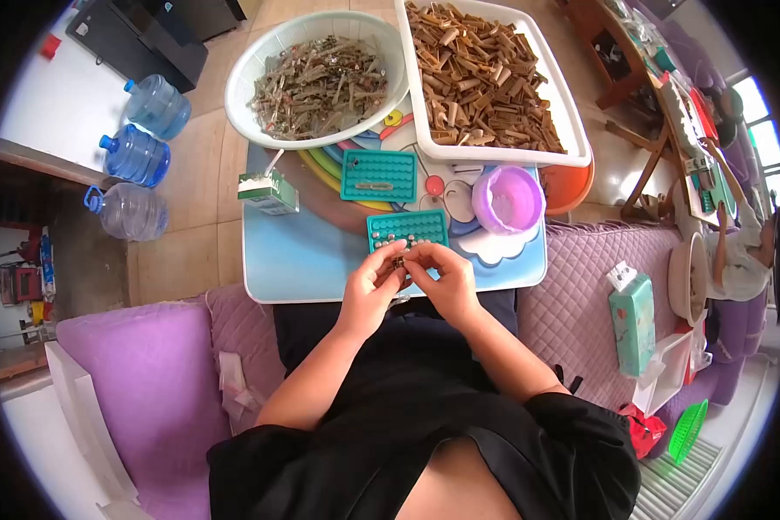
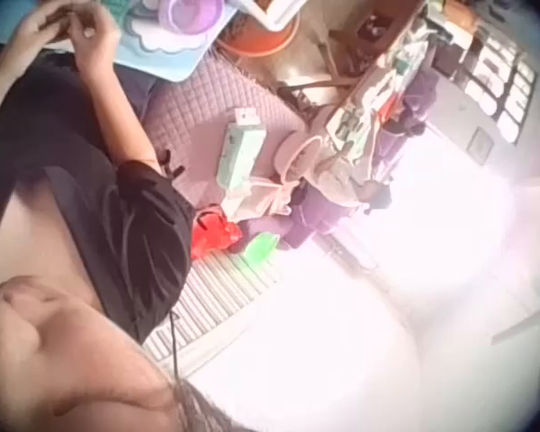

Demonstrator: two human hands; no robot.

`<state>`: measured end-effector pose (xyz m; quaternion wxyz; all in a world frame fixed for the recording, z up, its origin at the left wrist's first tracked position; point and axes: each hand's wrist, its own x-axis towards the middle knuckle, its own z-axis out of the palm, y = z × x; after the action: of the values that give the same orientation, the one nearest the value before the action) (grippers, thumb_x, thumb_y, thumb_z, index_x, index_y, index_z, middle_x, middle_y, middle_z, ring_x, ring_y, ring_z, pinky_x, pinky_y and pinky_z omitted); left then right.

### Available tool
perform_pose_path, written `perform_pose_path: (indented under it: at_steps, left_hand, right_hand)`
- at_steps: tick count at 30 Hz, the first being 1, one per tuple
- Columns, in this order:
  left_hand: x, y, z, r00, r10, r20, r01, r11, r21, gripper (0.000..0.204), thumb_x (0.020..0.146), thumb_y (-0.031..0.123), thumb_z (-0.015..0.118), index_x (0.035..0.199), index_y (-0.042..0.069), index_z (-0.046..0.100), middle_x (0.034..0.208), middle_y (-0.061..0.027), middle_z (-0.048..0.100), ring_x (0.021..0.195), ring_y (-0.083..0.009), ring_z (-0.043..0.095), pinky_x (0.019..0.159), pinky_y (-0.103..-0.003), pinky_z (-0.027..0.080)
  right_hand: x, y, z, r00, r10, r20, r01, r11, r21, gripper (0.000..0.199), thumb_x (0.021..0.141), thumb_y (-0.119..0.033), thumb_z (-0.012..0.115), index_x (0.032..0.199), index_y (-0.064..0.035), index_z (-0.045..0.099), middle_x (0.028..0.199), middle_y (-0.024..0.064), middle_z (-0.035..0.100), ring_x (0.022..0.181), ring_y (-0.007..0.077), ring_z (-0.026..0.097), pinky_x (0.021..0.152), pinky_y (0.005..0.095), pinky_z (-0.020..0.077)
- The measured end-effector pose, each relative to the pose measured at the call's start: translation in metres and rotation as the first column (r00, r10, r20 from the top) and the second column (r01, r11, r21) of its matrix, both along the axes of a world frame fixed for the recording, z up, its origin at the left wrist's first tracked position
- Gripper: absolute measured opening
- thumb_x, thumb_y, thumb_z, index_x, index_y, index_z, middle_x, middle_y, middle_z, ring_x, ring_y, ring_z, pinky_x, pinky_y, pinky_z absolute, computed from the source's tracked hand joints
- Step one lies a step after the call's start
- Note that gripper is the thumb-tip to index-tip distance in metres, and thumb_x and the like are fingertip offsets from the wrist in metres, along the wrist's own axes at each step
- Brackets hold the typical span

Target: The person assembles small wooden pieces and metal pins into finished parts by hand, taking components from a plastic tray and a storage bowl and fitting them together.

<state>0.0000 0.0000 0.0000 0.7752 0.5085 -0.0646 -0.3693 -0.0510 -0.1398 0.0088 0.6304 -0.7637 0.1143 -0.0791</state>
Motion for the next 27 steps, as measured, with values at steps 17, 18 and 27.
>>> perform_pose_path:
  at_steps: [17, 18, 27]
  left_hand:
    - [-0.001, -0.007, 0.005, 0.997, 0.036, 0.07, -0.033, 0.998, -0.048, 0.035, 0.091, -0.001, 0.049, 0.126, -0.001, 0.045, 0.119, -0.0093, 0.055, 0.107, -0.0142, 0.054, 0.088, -0.027, 0.047]
    - [-0.002, -0.008, 0.005, 0.997, 0.035, 0.071, -0.032, 0.998, -0.048, 0.035, 0.091, -0.001, 0.049, 0.126, -0.001, 0.045, 0.119, -0.0093, 0.055, 0.107, -0.0142, 0.054, 0.088, -0.027, 0.047]
    - [-0.008, -0.011, 0.006, 0.935, 0.12, 0.335, -0.162, 0.982, 0.099, 0.035, 0.088, -0.007, 0.05, 0.123, -0.004, 0.046, 0.112, -0.0118, 0.059, 0.101, -0.015, 0.058, 0.084, -0.026, 0.048]
  right_hand:
    - [0.005, -0.006, 0.0, 0.971, -0.061, 0.23, 0.092, 0.988, -0.126, 0.015, 0.071, 0.001, 0.071, 0.084, -0.0017, 0.064, 0.079, 0.0064, 0.063, 0.069, 0.0148, 0.061, 0.064, 0.0254, 0.0495]
    - [0.005, -0.006, 0.0, 0.971, -0.062, 0.231, 0.093, 0.988, -0.126, 0.015, 0.071, 0.001, 0.071, 0.084, -0.0017, 0.064, 0.079, 0.0064, 0.063, 0.069, 0.0148, 0.061, 0.064, 0.0254, 0.0495]
    - [0.011, -0.004, 0.013, 0.979, -0.011, 0.202, 0.042, 0.988, -0.149, 0.012, 0.069, 0.0, 0.072, 0.079, -0.0009, 0.065, 0.078, 0.0068, 0.063, 0.067, 0.0148, 0.061, 0.061, 0.0253, 0.0496]
